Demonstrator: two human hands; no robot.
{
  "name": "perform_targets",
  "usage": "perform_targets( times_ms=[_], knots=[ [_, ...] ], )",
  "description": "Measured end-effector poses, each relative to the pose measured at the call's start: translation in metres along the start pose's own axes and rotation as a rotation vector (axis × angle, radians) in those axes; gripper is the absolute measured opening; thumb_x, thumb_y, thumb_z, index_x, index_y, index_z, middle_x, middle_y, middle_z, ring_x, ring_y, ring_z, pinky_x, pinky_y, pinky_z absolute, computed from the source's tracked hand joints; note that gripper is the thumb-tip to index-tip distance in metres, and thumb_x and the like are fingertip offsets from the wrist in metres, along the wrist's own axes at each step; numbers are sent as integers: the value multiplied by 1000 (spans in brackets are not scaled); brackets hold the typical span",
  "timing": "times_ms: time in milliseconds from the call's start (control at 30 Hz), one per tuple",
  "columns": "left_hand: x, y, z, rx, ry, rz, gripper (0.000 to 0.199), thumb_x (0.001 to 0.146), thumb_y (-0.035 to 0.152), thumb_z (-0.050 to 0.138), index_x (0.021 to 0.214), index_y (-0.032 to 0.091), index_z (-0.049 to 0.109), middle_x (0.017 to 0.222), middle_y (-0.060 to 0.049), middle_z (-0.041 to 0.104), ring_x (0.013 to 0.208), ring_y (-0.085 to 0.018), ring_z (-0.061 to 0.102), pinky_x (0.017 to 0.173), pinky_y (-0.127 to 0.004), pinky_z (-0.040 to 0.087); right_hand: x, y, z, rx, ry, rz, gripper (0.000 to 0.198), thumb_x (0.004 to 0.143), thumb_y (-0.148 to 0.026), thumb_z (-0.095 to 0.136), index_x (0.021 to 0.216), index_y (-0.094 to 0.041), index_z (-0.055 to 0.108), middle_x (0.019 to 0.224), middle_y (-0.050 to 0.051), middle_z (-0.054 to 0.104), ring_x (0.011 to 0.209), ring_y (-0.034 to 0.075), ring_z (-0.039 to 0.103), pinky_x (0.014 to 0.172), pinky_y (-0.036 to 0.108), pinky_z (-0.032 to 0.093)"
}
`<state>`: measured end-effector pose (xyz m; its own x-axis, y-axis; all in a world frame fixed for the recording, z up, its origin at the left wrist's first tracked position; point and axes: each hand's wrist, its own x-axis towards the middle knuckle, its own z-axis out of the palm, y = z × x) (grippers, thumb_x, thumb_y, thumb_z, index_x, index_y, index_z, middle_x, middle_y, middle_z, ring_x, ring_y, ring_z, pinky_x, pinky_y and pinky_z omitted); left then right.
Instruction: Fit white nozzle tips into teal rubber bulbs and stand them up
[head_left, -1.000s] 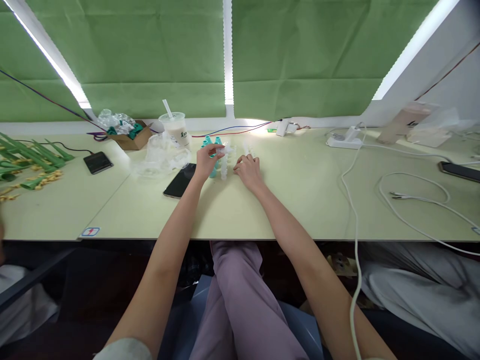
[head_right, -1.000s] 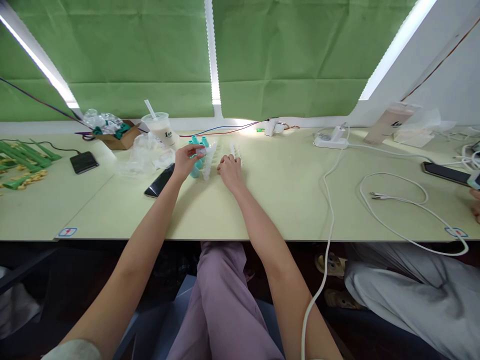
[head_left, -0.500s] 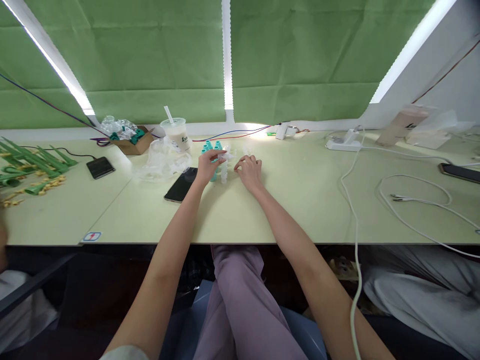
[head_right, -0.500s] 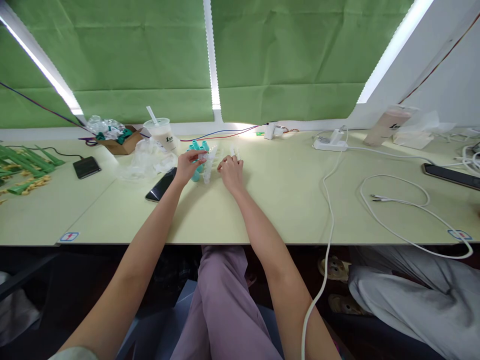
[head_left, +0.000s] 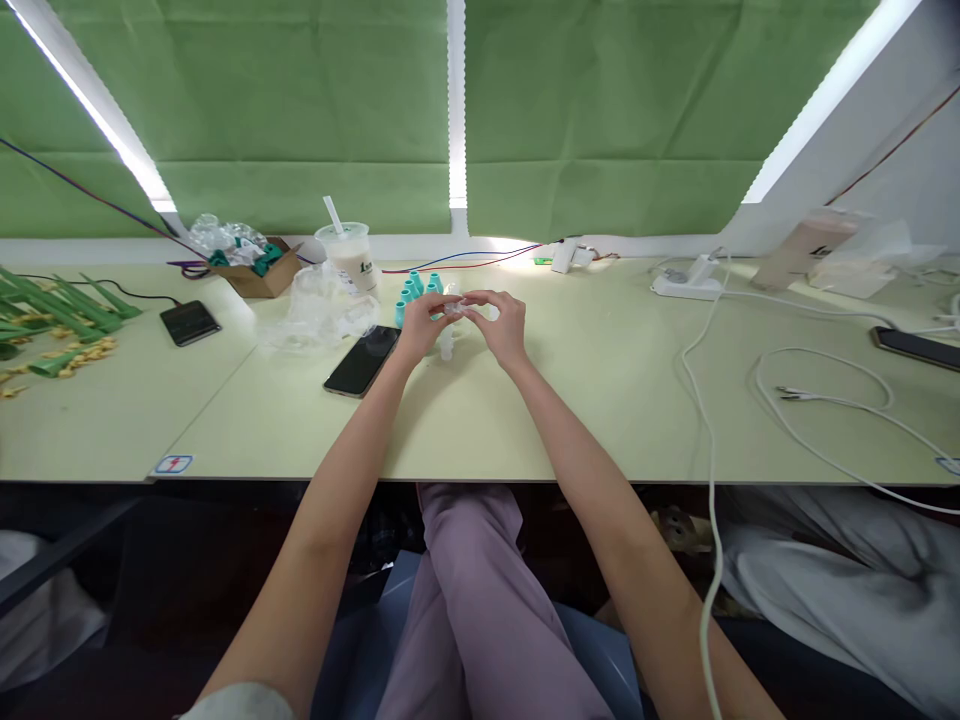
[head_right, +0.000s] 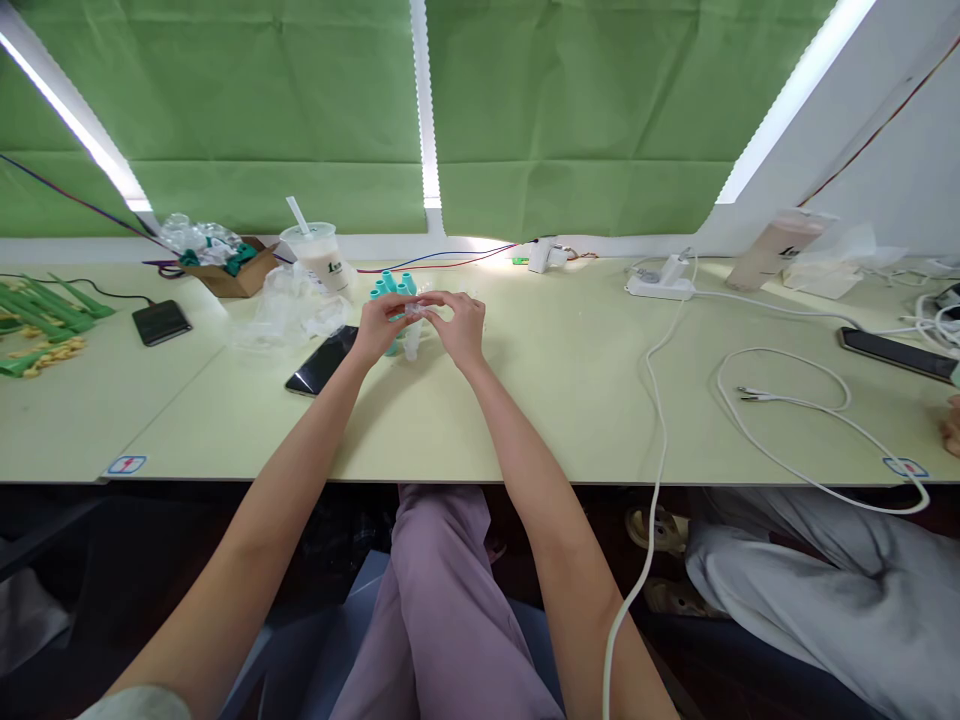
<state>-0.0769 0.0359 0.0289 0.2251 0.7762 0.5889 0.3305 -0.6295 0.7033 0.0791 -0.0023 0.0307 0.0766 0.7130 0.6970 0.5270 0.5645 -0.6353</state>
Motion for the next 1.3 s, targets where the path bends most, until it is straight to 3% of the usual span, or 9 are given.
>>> perform_targets(
  times_ms=[400,700,1033,1200,1300],
  knots=[
    [0,2,2,8,9,-44,28,72,37,71,92,18,72,89,-8,72,78,-21,67,77,-37,56,0,6,-1,-15,-7,-22,14,86,-35,62,91,-28,73,97,-2,75,95,19,68,99,38,37],
    [-2,9,2,-209,-89,-91,36,79,46,67,101,18,69,99,-11,71,78,-22,70,82,-41,56,1,8,-4,-167,-33,-45,21,91,-39,54,99,-30,72,105,0,74,102,20,66,99,41,34],
    [0,13,6,-275,-31,-196,36,71,50,73,91,20,71,88,-8,73,81,-24,68,82,-43,54,-1,6,-3,-250,-46,-84,25,91,-37,53,110,-31,68,112,1,71,111,21,60,103,43,34],
    [0,11,4,-272,-29,-195,37,73,49,72,94,18,70,92,-7,73,82,-22,68,81,-41,55,1,6,-7,-71,8,59,39,85,-46,60,121,-31,62,121,1,67,116,21,57,104,41,38],
    [0,9,4,-240,-24,-181,37,76,47,70,96,17,69,93,-7,73,81,-21,68,82,-42,55,4,14,-5,200,-77,209,44,79,-54,64,114,-29,66,118,3,68,110,21,62,99,38,46]
  ],
)
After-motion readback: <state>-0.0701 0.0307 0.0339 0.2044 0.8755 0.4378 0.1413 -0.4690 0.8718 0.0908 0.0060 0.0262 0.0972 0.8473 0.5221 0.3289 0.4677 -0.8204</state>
